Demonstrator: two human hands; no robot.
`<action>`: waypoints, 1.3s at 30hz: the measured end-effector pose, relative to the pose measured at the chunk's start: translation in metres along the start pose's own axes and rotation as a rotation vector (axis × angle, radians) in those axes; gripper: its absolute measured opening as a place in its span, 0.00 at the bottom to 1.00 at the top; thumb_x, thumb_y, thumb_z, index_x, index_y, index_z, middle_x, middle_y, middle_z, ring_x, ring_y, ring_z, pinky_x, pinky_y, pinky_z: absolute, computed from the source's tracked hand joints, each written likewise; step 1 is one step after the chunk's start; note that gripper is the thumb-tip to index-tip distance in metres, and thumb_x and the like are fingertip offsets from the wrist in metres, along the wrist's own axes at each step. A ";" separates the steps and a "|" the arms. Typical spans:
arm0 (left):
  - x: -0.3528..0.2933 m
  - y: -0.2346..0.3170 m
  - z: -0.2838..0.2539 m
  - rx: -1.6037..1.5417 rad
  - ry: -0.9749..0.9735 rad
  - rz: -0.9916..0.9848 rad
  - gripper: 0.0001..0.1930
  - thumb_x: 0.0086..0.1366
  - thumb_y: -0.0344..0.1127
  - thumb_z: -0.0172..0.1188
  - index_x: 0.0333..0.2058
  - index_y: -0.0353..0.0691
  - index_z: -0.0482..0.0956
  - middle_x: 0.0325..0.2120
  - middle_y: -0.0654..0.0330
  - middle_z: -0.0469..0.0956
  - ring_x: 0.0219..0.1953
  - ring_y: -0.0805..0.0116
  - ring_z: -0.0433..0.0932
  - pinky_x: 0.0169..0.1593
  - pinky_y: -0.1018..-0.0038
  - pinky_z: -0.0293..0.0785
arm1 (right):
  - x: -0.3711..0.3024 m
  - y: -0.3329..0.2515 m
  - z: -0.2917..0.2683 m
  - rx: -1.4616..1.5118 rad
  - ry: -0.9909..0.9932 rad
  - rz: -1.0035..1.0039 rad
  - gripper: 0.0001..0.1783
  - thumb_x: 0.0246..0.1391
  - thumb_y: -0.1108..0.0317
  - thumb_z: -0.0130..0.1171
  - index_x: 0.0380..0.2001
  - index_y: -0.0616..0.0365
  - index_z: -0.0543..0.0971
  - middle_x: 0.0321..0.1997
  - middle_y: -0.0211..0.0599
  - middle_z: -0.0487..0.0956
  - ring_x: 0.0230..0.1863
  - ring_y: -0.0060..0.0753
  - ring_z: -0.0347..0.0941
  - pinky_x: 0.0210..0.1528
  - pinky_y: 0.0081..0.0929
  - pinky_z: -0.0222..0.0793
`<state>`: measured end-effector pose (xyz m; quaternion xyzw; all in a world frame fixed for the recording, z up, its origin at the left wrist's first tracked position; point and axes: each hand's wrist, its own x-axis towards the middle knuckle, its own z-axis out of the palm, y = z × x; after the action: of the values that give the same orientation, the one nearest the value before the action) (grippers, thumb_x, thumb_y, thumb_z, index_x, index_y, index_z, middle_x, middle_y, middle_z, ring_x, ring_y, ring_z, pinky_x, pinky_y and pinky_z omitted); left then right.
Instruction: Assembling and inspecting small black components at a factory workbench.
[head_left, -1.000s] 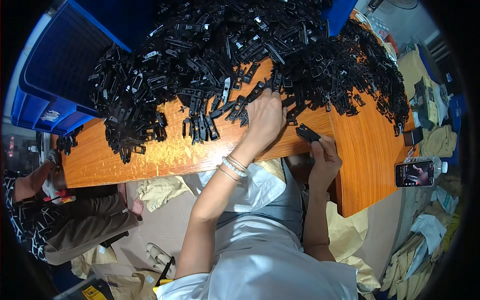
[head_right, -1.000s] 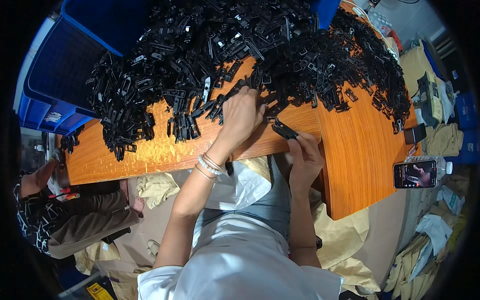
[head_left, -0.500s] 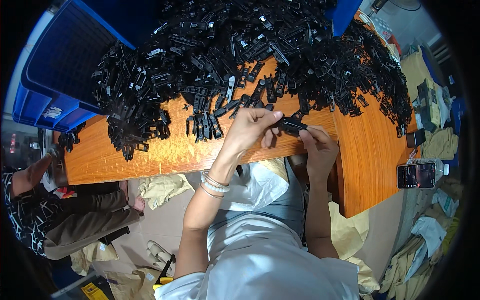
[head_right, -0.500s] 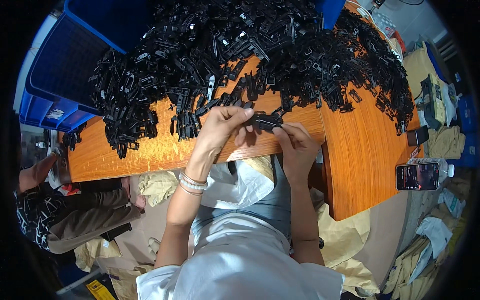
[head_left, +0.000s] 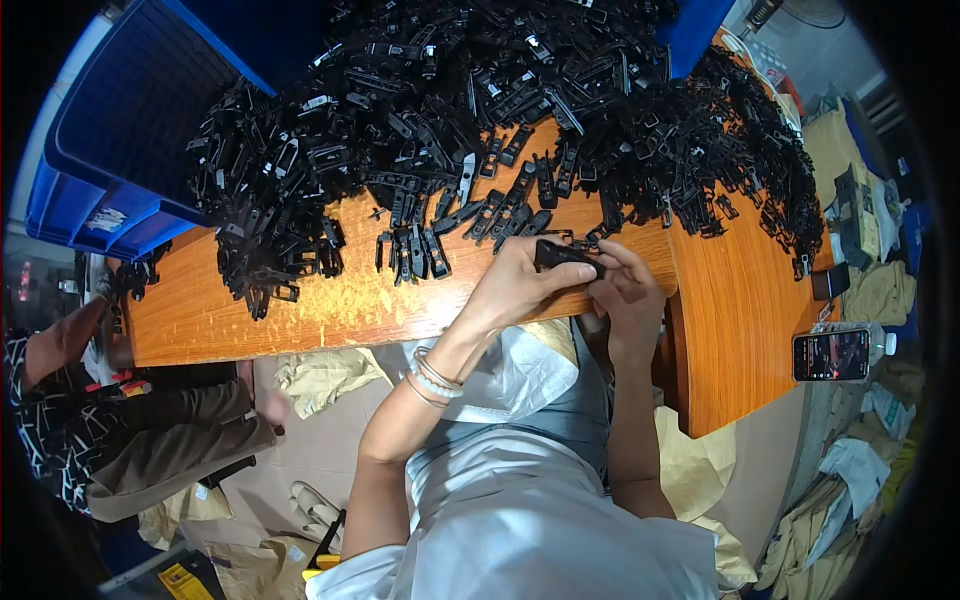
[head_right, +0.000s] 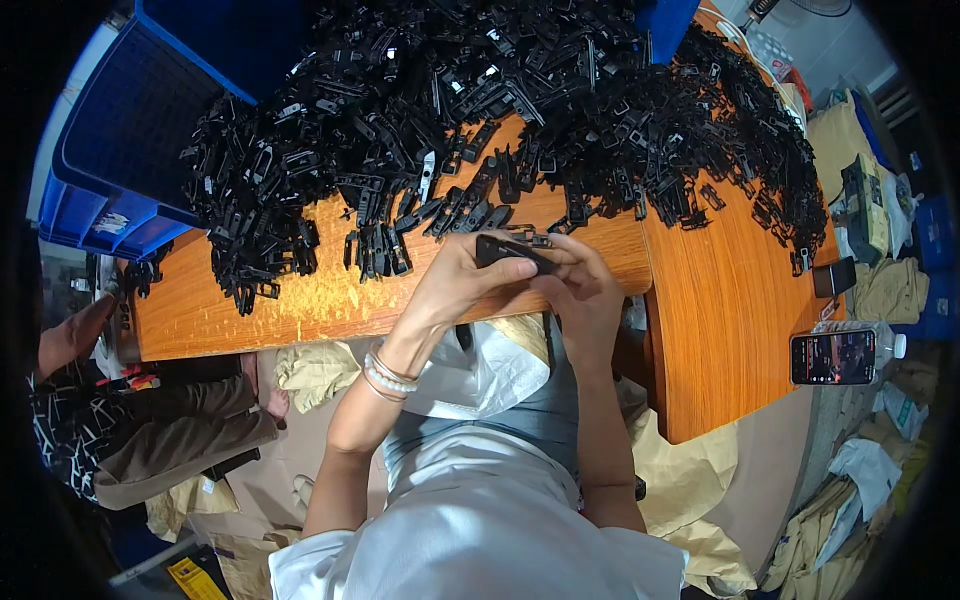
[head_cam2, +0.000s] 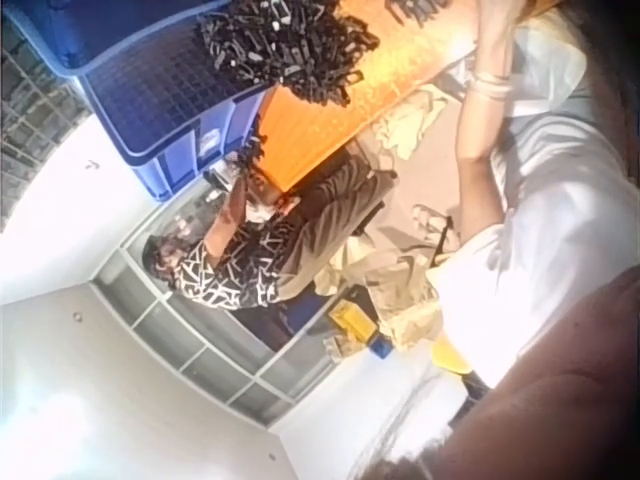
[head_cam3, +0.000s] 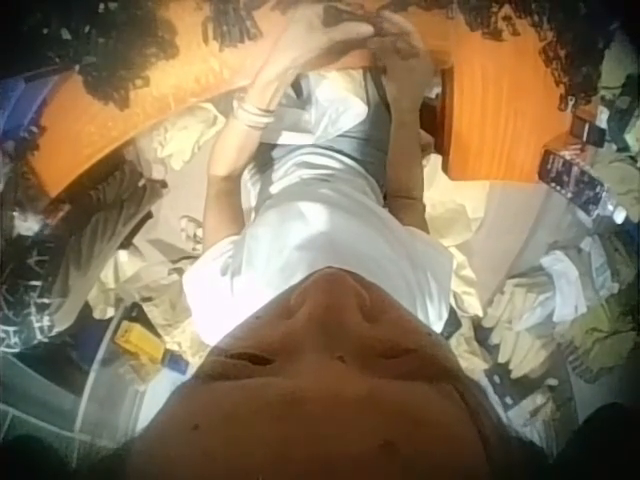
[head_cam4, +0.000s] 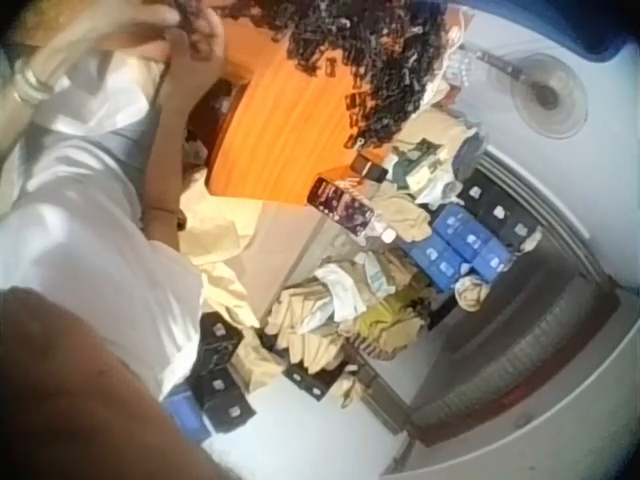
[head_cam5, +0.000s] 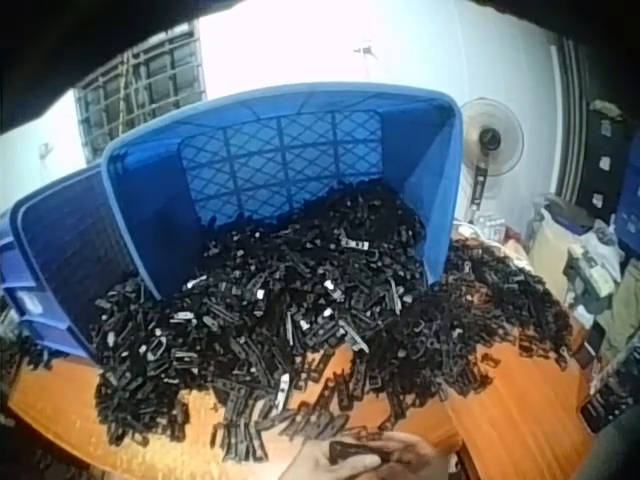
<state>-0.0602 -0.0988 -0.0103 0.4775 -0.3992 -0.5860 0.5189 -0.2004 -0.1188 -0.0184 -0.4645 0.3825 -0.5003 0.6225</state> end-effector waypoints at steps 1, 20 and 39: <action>0.000 -0.002 0.000 0.023 -0.010 0.045 0.07 0.54 0.29 0.61 0.28 0.30 0.78 0.26 0.64 0.76 0.26 0.82 0.71 0.31 0.86 0.67 | 0.000 0.000 -0.002 0.001 -0.001 -0.001 0.13 0.43 0.78 0.58 0.36 0.66 0.75 0.28 0.30 0.72 0.23 0.16 0.64 0.23 0.13 0.59; 0.137 0.022 -0.036 1.481 0.268 0.803 0.11 0.51 0.26 0.55 0.36 0.37 0.72 0.29 0.51 0.65 0.29 0.54 0.72 0.30 0.66 0.71 | -0.008 0.017 -0.022 0.020 0.059 0.023 0.11 0.50 0.73 0.54 0.36 0.68 0.75 0.21 0.33 0.73 0.17 0.16 0.63 0.18 0.11 0.55; -0.010 0.018 -0.027 0.365 -0.087 0.066 0.21 0.56 0.30 0.56 0.48 0.28 0.67 0.31 0.55 0.78 0.33 0.71 0.76 0.41 0.79 0.70 | 0.001 0.005 -0.007 -0.350 -0.219 -0.336 0.12 0.43 0.84 0.55 0.35 0.69 0.74 0.33 0.36 0.72 0.28 0.20 0.72 0.26 0.11 0.66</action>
<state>-0.0299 -0.0905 0.0027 0.5244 -0.5366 -0.5067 0.4247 -0.2057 -0.1209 -0.0257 -0.6736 0.3112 -0.4696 0.4785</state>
